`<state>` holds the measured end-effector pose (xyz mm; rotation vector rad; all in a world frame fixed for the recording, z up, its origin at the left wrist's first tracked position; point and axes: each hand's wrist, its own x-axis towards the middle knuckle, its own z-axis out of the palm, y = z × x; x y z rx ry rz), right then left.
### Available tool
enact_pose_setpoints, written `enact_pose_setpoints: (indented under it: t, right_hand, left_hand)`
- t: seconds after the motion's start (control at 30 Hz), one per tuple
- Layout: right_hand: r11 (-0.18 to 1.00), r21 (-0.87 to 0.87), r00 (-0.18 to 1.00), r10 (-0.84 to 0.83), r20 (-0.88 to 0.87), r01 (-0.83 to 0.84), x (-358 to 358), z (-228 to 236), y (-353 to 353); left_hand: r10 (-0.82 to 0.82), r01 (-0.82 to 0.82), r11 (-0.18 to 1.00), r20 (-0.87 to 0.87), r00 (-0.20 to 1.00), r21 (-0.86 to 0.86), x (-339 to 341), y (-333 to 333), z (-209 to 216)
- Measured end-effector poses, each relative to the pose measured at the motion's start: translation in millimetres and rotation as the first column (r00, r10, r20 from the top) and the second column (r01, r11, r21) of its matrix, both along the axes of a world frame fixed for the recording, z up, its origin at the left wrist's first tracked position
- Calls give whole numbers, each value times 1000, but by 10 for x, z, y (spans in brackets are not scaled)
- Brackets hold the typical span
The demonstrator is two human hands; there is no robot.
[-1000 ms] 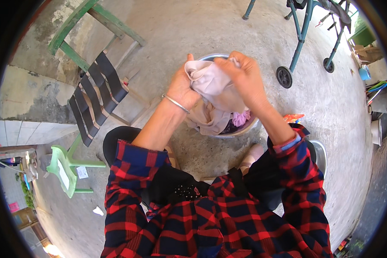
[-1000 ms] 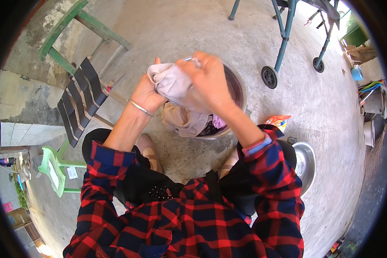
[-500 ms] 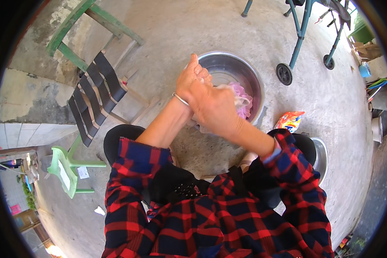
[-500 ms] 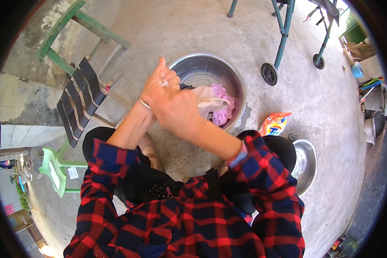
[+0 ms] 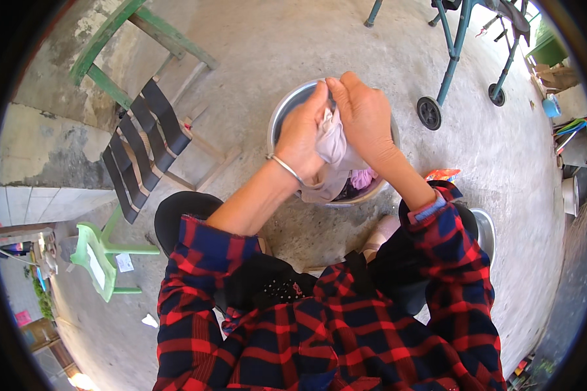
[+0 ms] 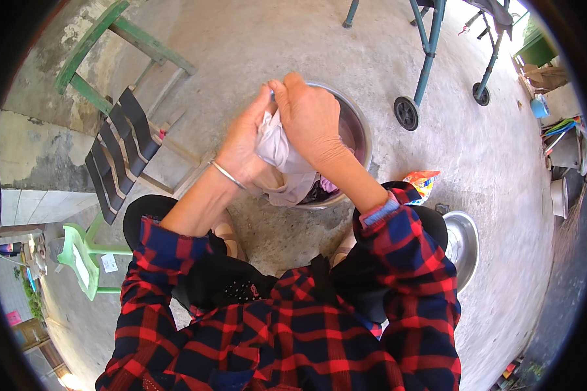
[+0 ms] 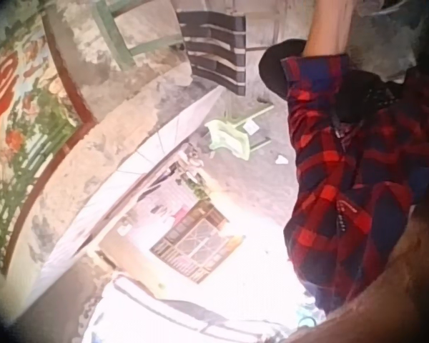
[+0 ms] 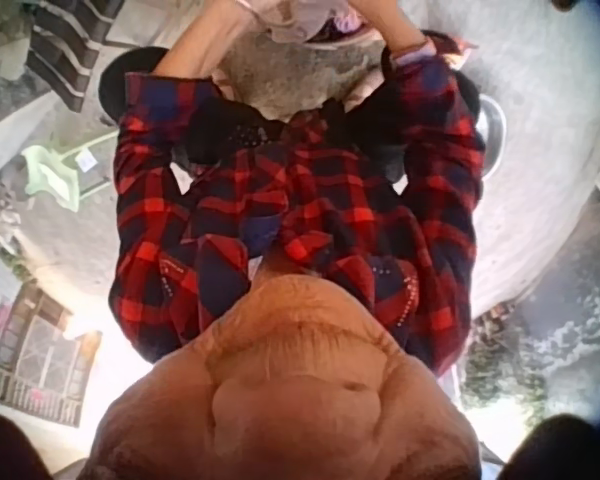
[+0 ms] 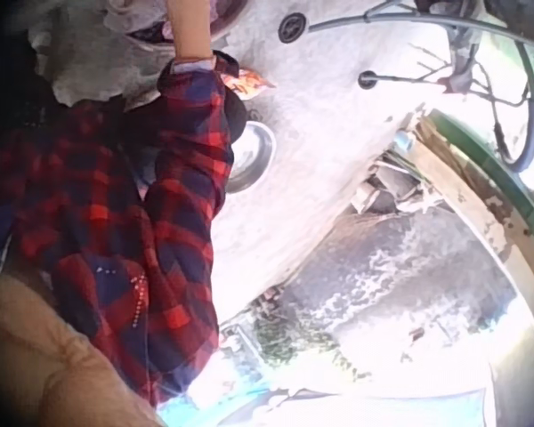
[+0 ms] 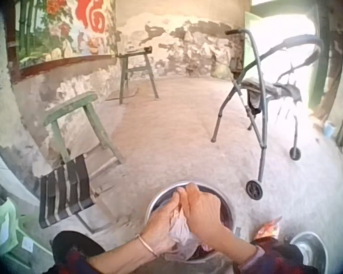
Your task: The person is washing clothes by hand in a metal basin. They repeatedly scrub, wring, and rinse various garments, including a white cloth and a pink garment, using water from the basin.
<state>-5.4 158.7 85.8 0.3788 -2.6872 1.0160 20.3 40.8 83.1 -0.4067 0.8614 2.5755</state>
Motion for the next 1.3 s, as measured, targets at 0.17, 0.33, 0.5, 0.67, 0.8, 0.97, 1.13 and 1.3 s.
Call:
enact_pose_setpoints:
  t: [0.17, 0.33, 0.5, 0.67, 0.8, 0.97, 1.13, 1.3]
  right_hand:
    - [664, -746, 660, 538, 525, 52, -25, 292, 301]
    - [633, -767, 619, 646, 447, -105, -19, 422, 449]
    - [478, -878, 694, 642, 325, -31, -67, 500, 530]
    - [303, -953, 726, 659, 195, -18, -150, 457, 688]
    - [34, -999, 723, 689, 49, 36, -190, 456, 732]
    - [-226, -970, 691, 714, -107, 83, -206, 378, 622]
    - [-217, -970, 751, 657, -63, 108, -235, 436, 680]
    - [381, -883, 875, 282, 393, 273, -249, 345, 863]
  left_hand:
    - [-38, 26, 999, -279, 960, -45, -205, -516, -92]
    - [-62, 6, 984, -316, 947, -176, -87, -498, 276]
    - [-297, 204, 935, -329, 896, -290, -23, -452, 276]
    - [-648, 382, 657, -227, 727, -650, -51, -506, 118]
    - [-650, 393, 665, -232, 724, -636, -7, -416, 121]
    - [-406, 158, 875, -518, 752, -457, 99, -23, -158]
    - [-499, 338, 813, -267, 825, -475, 63, -62, -242]
    - [-76, 64, 996, -218, 973, -58, -80, -229, -162]
